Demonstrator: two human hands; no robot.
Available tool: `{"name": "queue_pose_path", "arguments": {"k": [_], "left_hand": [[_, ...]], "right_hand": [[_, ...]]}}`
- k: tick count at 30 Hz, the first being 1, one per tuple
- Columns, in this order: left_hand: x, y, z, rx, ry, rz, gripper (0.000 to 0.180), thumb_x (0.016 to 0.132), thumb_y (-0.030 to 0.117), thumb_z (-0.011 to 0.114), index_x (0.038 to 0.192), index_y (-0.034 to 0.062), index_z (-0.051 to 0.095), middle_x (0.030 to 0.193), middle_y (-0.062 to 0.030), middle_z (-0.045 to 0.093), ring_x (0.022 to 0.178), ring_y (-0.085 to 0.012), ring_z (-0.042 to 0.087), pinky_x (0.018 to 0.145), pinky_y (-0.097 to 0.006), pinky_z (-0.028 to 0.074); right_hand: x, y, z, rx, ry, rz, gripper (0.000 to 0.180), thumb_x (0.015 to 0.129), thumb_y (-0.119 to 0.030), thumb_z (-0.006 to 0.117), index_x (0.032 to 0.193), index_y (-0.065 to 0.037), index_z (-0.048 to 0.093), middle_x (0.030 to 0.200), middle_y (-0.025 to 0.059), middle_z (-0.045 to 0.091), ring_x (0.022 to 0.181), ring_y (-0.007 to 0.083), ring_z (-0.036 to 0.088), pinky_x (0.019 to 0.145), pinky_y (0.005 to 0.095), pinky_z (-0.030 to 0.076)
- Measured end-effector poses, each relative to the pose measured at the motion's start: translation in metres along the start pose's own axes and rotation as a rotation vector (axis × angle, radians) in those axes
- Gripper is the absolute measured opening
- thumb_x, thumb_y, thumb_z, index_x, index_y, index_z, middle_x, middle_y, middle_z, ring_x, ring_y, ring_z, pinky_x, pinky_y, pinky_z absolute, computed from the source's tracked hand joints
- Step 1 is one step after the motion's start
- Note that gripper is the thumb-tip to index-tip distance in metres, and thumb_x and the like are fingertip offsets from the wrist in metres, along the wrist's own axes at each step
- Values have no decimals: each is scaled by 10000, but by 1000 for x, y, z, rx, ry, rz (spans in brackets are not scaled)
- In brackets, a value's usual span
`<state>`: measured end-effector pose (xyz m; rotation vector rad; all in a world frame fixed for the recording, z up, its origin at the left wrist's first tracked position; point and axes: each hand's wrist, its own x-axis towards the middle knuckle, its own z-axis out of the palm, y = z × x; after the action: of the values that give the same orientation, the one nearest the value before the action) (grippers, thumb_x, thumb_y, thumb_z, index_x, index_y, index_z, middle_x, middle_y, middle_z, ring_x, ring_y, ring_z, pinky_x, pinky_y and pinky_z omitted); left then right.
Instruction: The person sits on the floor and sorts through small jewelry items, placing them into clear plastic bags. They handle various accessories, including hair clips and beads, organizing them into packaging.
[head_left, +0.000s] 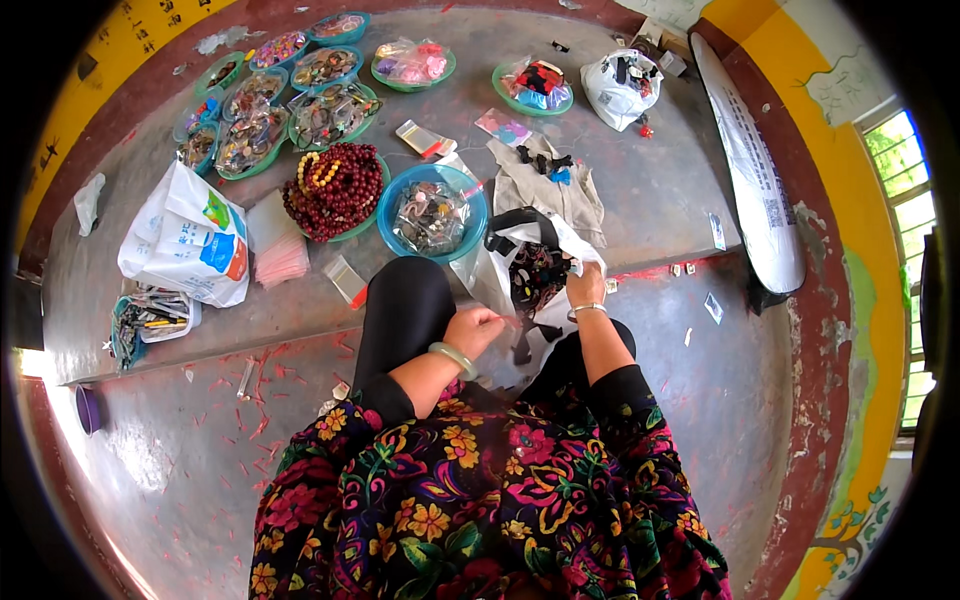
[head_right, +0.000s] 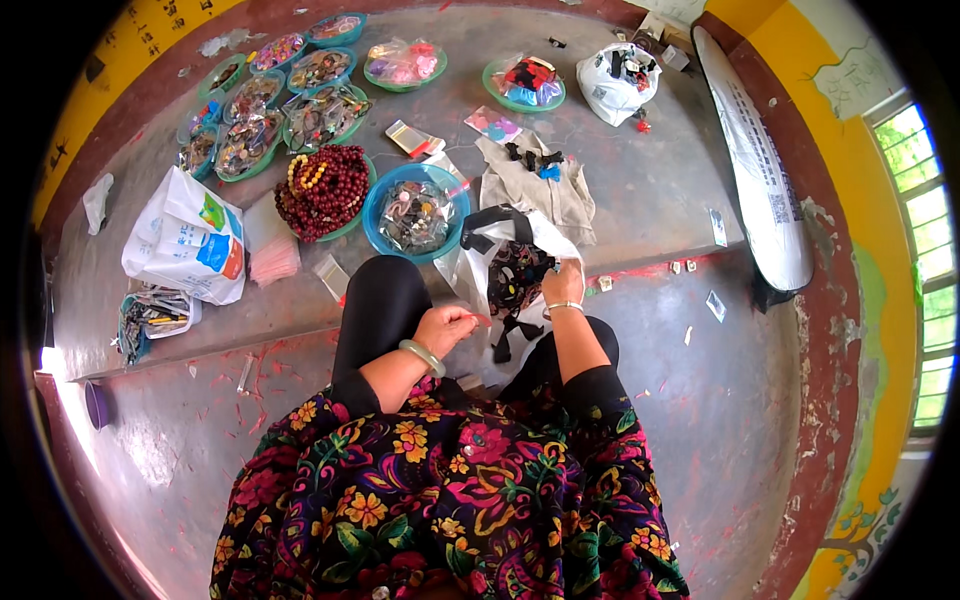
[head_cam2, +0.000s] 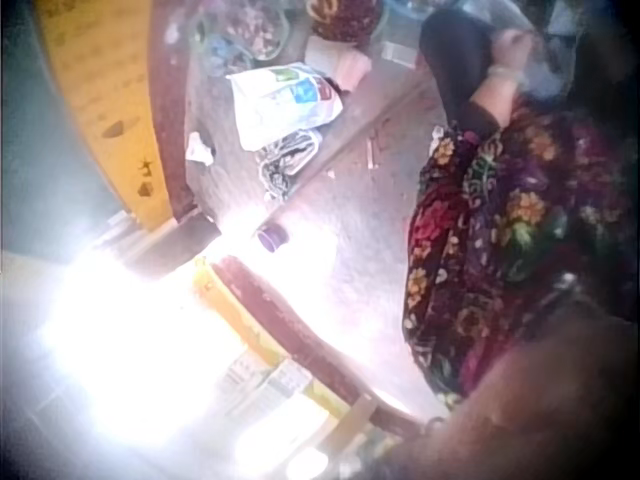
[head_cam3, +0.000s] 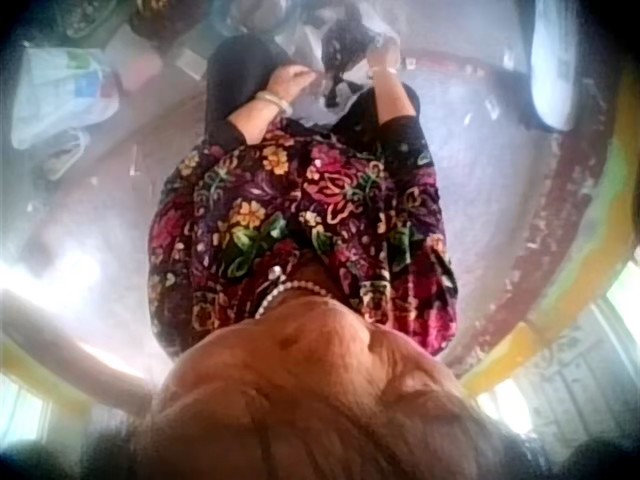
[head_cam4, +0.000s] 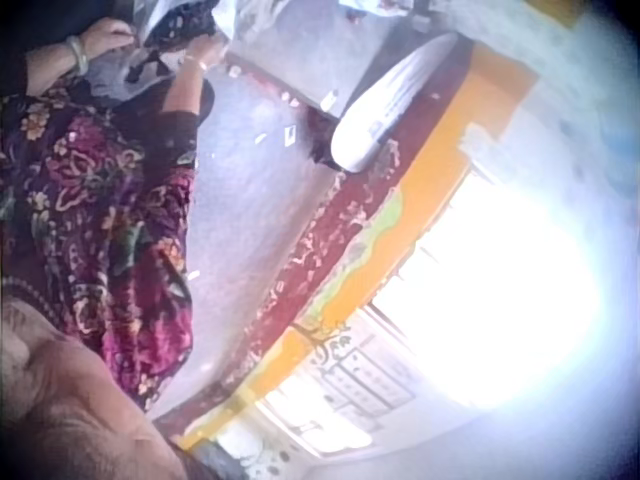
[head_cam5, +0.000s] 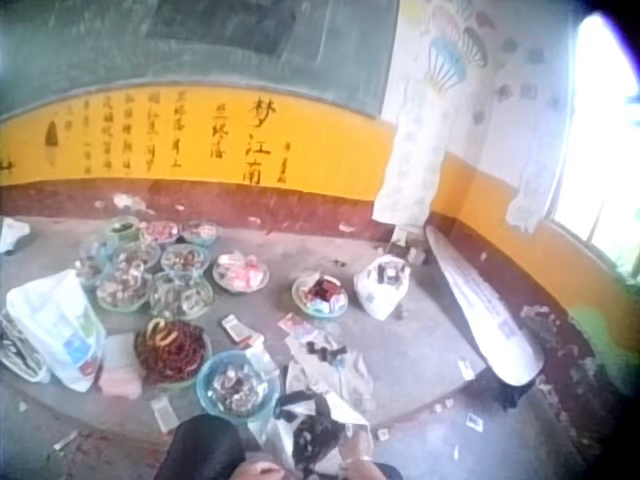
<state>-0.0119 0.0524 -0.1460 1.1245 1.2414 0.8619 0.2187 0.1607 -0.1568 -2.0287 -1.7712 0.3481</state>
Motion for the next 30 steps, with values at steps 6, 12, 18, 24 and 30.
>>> {"name": "queue_pose_path", "arguments": {"k": [6,12,18,24,30], "left_hand": [[2,0,4,-52,-13,-3,230,757,221,600,803,-3,630,688,-61,602,619,-123,553,598,-259,439],[1,7,3,-27,-40,-19,191,787,170,593,820,-15,627,716,-16,597,651,-63,525,613,-214,434],[-1,13,5,-9,-60,-48,203,793,182,588,837,-12,629,708,-15,597,656,-60,527,623,-213,432],[-1,17,5,-12,-71,-57,204,795,185,586,840,-9,631,699,-11,599,644,-59,528,614,-218,433],[-3,23,5,41,-49,-53,207,790,192,591,840,-5,634,697,-20,608,638,-58,531,606,-223,435]], "right_hand": [[1,-10,15,-80,-382,-175,311,745,-193,521,1042,-120,577,1033,170,577,974,329,536,828,379,420],[8,-15,53,-121,-365,-120,297,760,-169,510,1049,-143,575,1026,146,588,931,321,559,820,381,425],[13,-20,58,-151,-338,-121,222,771,-150,545,987,-111,583,878,100,625,752,267,605,722,353,467],[17,-23,73,-133,-409,-136,205,769,-153,563,966,-100,585,841,88,615,721,238,594,688,330,465],[17,-24,73,-139,-432,-96,190,767,-156,581,945,-88,586,804,75,605,690,209,584,654,307,464]]}}
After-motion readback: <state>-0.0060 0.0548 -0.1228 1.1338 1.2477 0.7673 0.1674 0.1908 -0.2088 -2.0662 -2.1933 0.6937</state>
